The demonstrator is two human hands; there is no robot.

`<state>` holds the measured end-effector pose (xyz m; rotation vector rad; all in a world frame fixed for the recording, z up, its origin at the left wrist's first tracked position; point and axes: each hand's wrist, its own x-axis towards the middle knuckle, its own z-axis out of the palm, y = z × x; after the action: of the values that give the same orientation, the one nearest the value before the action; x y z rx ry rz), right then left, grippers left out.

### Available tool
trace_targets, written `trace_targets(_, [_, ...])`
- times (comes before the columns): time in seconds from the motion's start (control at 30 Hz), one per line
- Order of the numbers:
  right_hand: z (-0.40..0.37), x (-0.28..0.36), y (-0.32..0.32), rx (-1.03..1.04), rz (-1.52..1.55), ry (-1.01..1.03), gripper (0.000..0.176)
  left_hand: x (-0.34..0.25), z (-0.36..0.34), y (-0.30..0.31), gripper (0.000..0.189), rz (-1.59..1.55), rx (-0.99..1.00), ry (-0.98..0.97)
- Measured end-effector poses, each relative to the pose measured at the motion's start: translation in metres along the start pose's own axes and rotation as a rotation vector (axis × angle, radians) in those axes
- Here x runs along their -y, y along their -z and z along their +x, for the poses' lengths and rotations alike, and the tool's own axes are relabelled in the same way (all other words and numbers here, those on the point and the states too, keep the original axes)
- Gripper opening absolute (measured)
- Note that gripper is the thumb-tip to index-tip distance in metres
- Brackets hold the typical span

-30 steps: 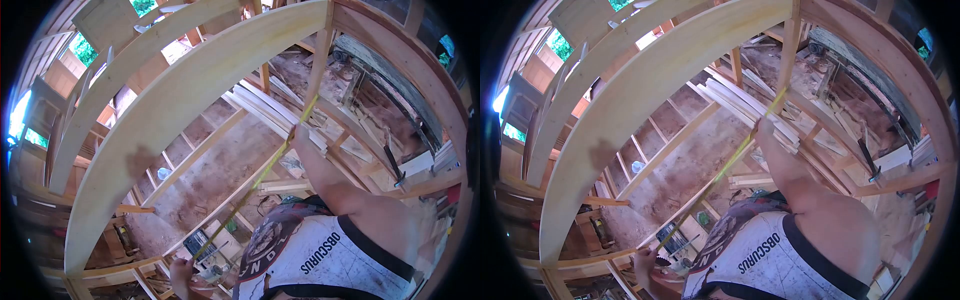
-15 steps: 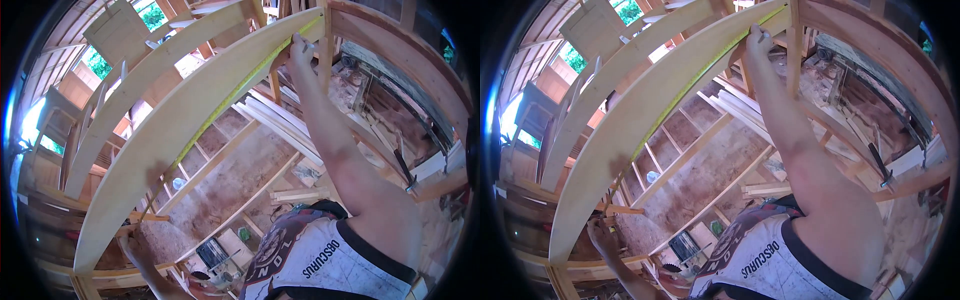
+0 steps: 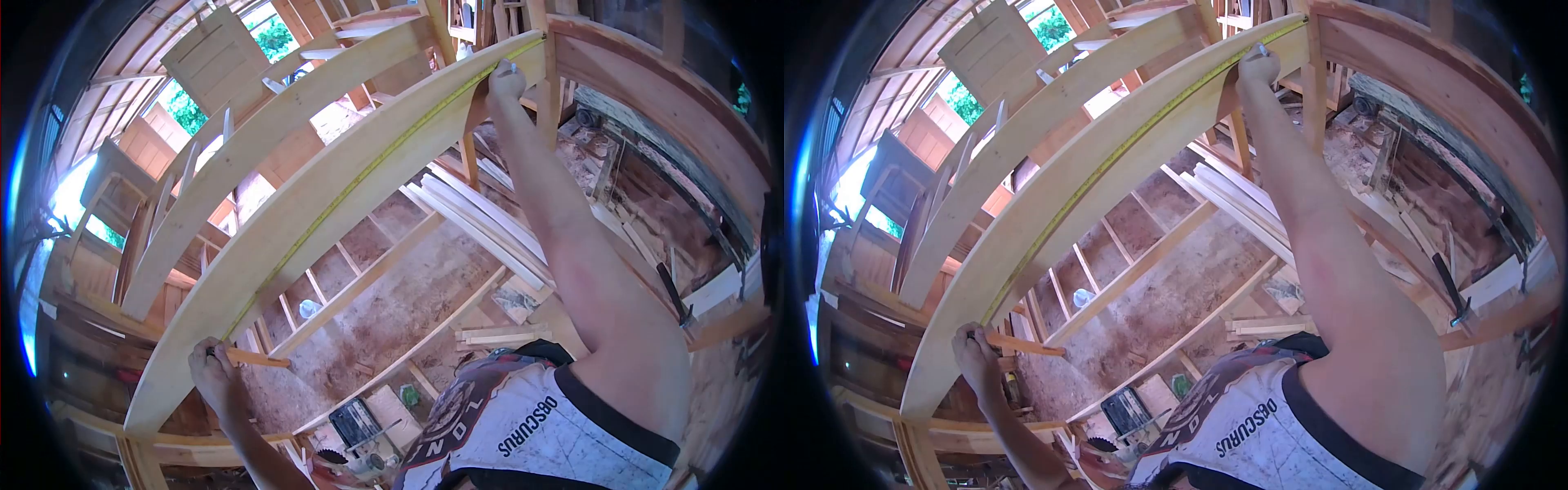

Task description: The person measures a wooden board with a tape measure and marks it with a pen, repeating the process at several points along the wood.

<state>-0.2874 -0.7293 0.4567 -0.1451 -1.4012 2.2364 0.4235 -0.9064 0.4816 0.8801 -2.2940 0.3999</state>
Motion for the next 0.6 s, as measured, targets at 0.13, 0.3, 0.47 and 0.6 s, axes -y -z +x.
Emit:
trace_targets(0.13, [0.026, -0.024, -0.004, 0.047, -0.356, 0.220, 0.033, 0.013, 0.009, -0.003, 0.018, -0.097, -0.057, 0.086])
trace_targets(0.3, [0.003, 0.006, 0.000, 0.167, 0.164, -0.015, 0.051, 0.015, 0.019, 0.017, 0.021, -0.007, -0.088, -0.004])
trace_targets(0.47, [0.052, -0.030, 0.000, 0.251, -0.264, 0.111, 0.051, 0.017, 0.035, 0.012, 0.020, 0.112, -0.161, -0.081])
trace_targets(0.6, [0.093, -0.076, -0.011, 0.357, 0.258, 0.030, 0.035, 0.032, 0.037, 0.004, 0.015, 0.210, -0.165, -0.133])
